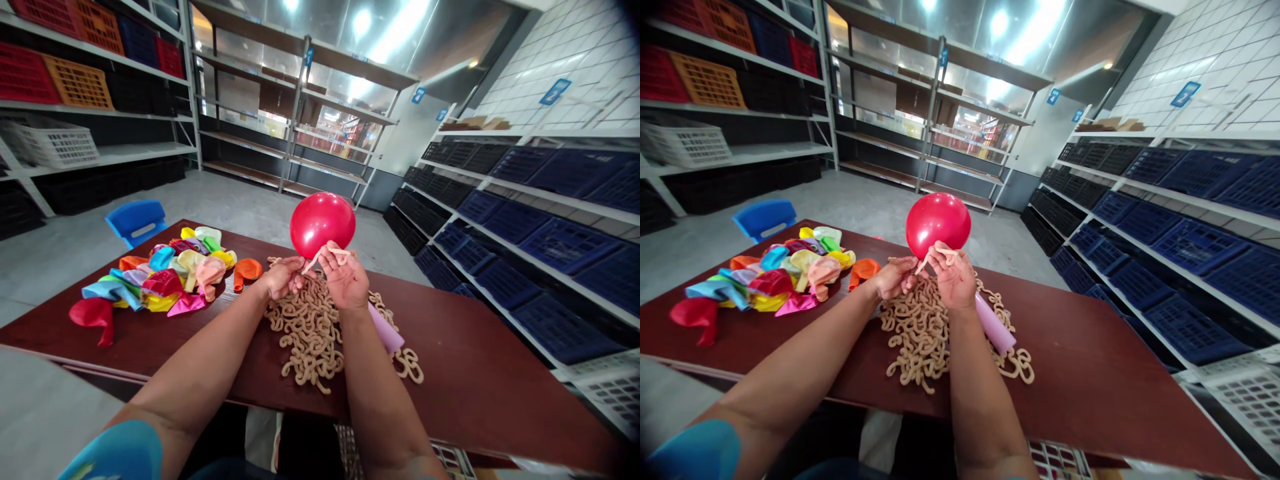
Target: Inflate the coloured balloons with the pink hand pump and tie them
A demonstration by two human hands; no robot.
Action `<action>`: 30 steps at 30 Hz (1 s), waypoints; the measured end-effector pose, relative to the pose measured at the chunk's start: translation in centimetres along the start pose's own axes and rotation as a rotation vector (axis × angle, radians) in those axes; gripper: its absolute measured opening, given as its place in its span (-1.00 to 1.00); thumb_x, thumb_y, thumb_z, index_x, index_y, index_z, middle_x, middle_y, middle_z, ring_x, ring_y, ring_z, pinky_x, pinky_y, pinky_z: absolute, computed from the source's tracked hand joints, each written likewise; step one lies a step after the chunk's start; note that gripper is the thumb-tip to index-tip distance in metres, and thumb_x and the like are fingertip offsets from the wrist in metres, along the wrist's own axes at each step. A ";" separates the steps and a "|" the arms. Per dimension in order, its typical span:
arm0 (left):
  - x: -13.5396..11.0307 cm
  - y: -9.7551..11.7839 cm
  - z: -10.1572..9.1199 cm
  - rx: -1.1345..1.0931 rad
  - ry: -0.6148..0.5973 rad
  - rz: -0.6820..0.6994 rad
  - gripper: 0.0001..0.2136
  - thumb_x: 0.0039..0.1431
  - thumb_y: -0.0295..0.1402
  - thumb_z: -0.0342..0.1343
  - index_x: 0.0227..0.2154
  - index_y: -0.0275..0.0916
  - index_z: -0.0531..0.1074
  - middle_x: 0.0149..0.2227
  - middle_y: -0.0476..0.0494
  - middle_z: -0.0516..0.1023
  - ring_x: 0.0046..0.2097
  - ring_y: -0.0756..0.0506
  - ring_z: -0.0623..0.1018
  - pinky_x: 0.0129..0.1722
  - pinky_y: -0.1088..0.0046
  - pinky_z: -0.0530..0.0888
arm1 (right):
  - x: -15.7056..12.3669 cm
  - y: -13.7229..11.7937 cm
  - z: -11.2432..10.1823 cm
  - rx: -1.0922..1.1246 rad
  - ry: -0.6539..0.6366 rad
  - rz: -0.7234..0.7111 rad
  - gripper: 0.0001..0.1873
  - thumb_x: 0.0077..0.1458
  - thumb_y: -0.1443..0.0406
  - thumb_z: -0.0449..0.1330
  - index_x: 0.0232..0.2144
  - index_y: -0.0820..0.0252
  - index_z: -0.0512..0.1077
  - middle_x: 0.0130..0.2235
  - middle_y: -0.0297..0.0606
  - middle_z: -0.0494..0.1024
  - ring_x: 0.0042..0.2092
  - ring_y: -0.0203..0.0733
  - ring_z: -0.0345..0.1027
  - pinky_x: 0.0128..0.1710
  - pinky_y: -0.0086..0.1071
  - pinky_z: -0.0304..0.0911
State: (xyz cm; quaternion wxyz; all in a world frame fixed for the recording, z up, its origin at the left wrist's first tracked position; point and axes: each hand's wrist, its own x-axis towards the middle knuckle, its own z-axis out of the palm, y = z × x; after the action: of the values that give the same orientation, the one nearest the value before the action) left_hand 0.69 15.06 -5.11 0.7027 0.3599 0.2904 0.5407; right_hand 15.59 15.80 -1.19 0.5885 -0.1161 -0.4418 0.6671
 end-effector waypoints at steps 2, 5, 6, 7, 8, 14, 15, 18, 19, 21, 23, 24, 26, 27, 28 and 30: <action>0.0 0.0 0.0 0.023 -0.011 -0.016 -0.80 0.10 -0.25 0.03 -0.38 -0.32 0.28 -0.45 -0.14 0.49 -0.70 0.12 0.29 -0.79 0.66 0.19 | 0.1 -0.3 -0.2 0.006 0.016 -0.021 -0.93 -0.02 0.26 0.06 -0.44 0.09 0.32 -0.14 -0.34 0.50 -0.05 -0.16 0.35 0.07 -0.06 0.10; 0.0 -0.1 0.1 0.057 -0.013 -0.056 -0.80 0.10 -0.26 0.03 -0.38 -0.34 0.29 -0.46 -0.15 0.48 -0.70 0.13 0.27 -0.80 0.68 0.14 | 0.1 -0.7 -0.3 0.022 0.028 -0.042 -0.94 -0.02 0.26 0.07 -0.43 0.08 0.32 -0.13 -0.35 0.49 -0.04 -0.17 0.34 0.08 -0.07 0.10; 0.0 -0.1 0.1 0.061 -0.016 -0.074 -0.79 0.09 -0.26 0.04 -0.38 -0.34 0.30 -0.48 -0.14 0.47 -0.71 0.14 0.26 -0.80 0.68 0.11 | 0.1 -0.9 -0.4 0.022 0.032 -0.051 -0.94 -0.03 0.26 0.07 -0.44 0.08 0.32 -0.13 -0.35 0.49 -0.04 -0.17 0.34 0.08 -0.07 0.09; 0.0 -0.2 0.1 0.059 -0.024 -0.092 -0.80 0.09 -0.26 0.05 -0.37 -0.34 0.30 -0.50 -0.11 0.45 -0.72 0.15 0.23 -0.80 0.68 0.09 | 0.1 -1.1 -0.4 0.021 0.036 -0.059 -0.93 -0.03 0.25 0.07 -0.44 0.08 0.33 -0.14 -0.36 0.49 -0.03 -0.17 0.33 0.08 -0.06 0.09; 0.0 -0.2 0.0 0.054 -0.039 -0.107 -0.80 0.08 -0.26 0.06 -0.36 -0.34 0.31 -0.51 -0.07 0.41 -0.72 0.16 0.20 -0.80 0.69 0.07 | 0.1 -1.2 -0.4 0.022 0.040 -0.070 -0.93 -0.03 0.25 0.07 -0.45 0.08 0.33 -0.14 -0.36 0.49 -0.03 -0.17 0.33 0.09 -0.06 0.09; -0.2 -0.3 0.0 0.054 -0.123 -0.140 -0.81 0.03 -0.29 0.11 -0.39 -0.34 0.33 -0.55 0.05 0.21 -0.70 0.21 0.09 -0.76 0.72 -0.04 | 0.0 -2.1 -0.6 0.064 0.054 -0.137 -0.93 -0.01 0.25 0.06 -0.43 0.04 0.34 -0.12 -0.41 0.49 -0.05 -0.24 0.34 0.11 -0.12 0.06; -0.2 -0.4 0.0 0.061 -0.129 -0.140 -0.81 0.03 -0.29 0.11 -0.39 -0.34 0.34 -0.55 0.06 0.19 -0.69 0.21 0.09 -0.76 0.71 -0.05 | 0.0 -2.2 -0.6 0.064 0.060 -0.141 -0.93 0.00 0.25 0.05 -0.43 0.03 0.34 -0.13 -0.42 0.49 -0.05 -0.24 0.34 0.11 -0.12 0.06; 0.0 -0.6 -0.2 0.076 -0.128 -0.136 -0.80 0.04 -0.28 0.10 -0.38 -0.34 0.34 -0.55 0.06 0.16 -0.68 0.20 0.09 -0.75 0.70 -0.06 | 0.0 -2.5 -0.7 0.072 0.063 -0.160 -0.91 0.01 0.26 0.04 -0.40 0.01 0.34 -0.14 -0.43 0.49 -0.04 -0.24 0.33 0.12 -0.12 0.06; 0.0 -0.7 -0.2 0.079 -0.126 -0.131 -0.80 0.04 -0.28 0.09 -0.38 -0.34 0.34 -0.55 0.06 0.16 -0.68 0.20 0.09 -0.74 0.70 -0.06 | 0.0 -2.5 -0.8 0.074 0.064 -0.170 -0.90 0.01 0.26 0.04 -0.39 0.01 0.35 -0.14 -0.43 0.49 -0.03 -0.23 0.33 0.12 -0.12 0.06; 0.1 -0.7 -0.2 0.093 -0.120 -0.119 -0.81 0.04 -0.29 0.09 -0.39 -0.33 0.33 -0.55 0.06 0.16 -0.68 0.20 0.09 -0.74 0.69 -0.06 | 0.0 -2.7 -0.8 0.063 0.076 -0.194 -0.91 0.00 0.27 0.06 -0.39 0.02 0.35 -0.16 -0.42 0.49 -0.04 -0.22 0.33 0.11 -0.12 0.08; 0.1 -0.8 -0.1 0.126 -0.105 -0.109 -0.81 0.03 -0.28 0.09 -0.40 -0.32 0.31 -0.55 0.06 0.16 -0.68 0.19 0.08 -0.73 0.68 -0.06 | -0.1 -2.9 -0.8 0.050 0.093 -0.227 -0.92 0.01 0.26 0.07 -0.39 0.03 0.36 -0.19 -0.41 0.50 -0.06 -0.22 0.35 0.10 -0.13 0.10; 0.1 -0.8 0.0 0.148 -0.098 -0.105 -0.80 0.03 -0.26 0.09 -0.42 -0.32 0.30 -0.55 0.07 0.16 -0.68 0.19 0.07 -0.73 0.68 -0.06 | -0.1 -2.9 -0.7 0.049 0.094 -0.248 -0.92 0.01 0.25 0.07 -0.39 0.03 0.36 -0.20 -0.42 0.50 -0.06 -0.23 0.35 0.10 -0.13 0.10; 0.0 -1.1 0.4 0.188 -0.097 -0.102 -0.78 0.04 -0.22 0.07 -0.44 -0.31 0.29 -0.57 0.08 0.15 -0.69 0.20 0.04 -0.74 0.67 -0.09 | -0.2 -2.8 -0.3 0.033 0.061 -0.283 -0.92 0.03 0.24 0.09 -0.37 0.02 0.37 -0.18 -0.42 0.49 -0.05 -0.23 0.35 0.09 -0.13 0.11; 0.0 -1.3 0.7 0.203 -0.109 -0.109 -0.77 0.04 -0.21 0.07 -0.45 -0.31 0.29 -0.59 0.09 0.15 -0.70 0.20 0.02 -0.74 0.66 -0.10 | -0.3 -2.5 0.0 -0.007 0.025 -0.272 -0.89 0.03 0.24 0.10 -0.34 0.01 0.38 -0.14 -0.41 0.48 -0.03 -0.22 0.33 0.09 -0.12 0.11; -0.1 -1.5 1.0 0.216 -0.126 -0.123 -0.77 0.04 -0.21 0.07 -0.46 -0.30 0.28 -0.60 0.09 0.14 -0.70 0.19 0.02 -0.74 0.66 -0.11 | -0.5 -2.2 0.4 -0.078 -0.026 -0.231 -0.85 0.03 0.22 0.11 -0.29 0.01 0.38 -0.09 -0.38 0.45 0.00 -0.19 0.30 0.09 -0.12 0.11; -0.2 -2.1 1.6 0.226 -0.135 -0.156 -0.77 0.03 -0.22 0.07 -0.49 -0.30 0.25 -0.63 0.10 0.13 -0.71 0.19 0.03 -0.73 0.65 -0.11 | -0.8 -1.4 1.1 -0.288 -0.168 -0.082 -0.71 0.02 0.19 0.14 -0.15 0.01 0.37 0.04 -0.31 0.36 0.07 -0.12 0.23 0.09 -0.11 0.12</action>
State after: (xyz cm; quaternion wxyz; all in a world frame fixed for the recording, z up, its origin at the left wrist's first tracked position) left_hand 3.09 14.26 -5.87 0.7155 0.4486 0.3283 0.4231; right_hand 16.03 14.52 0.12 0.5533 -0.1250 -0.5850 0.5797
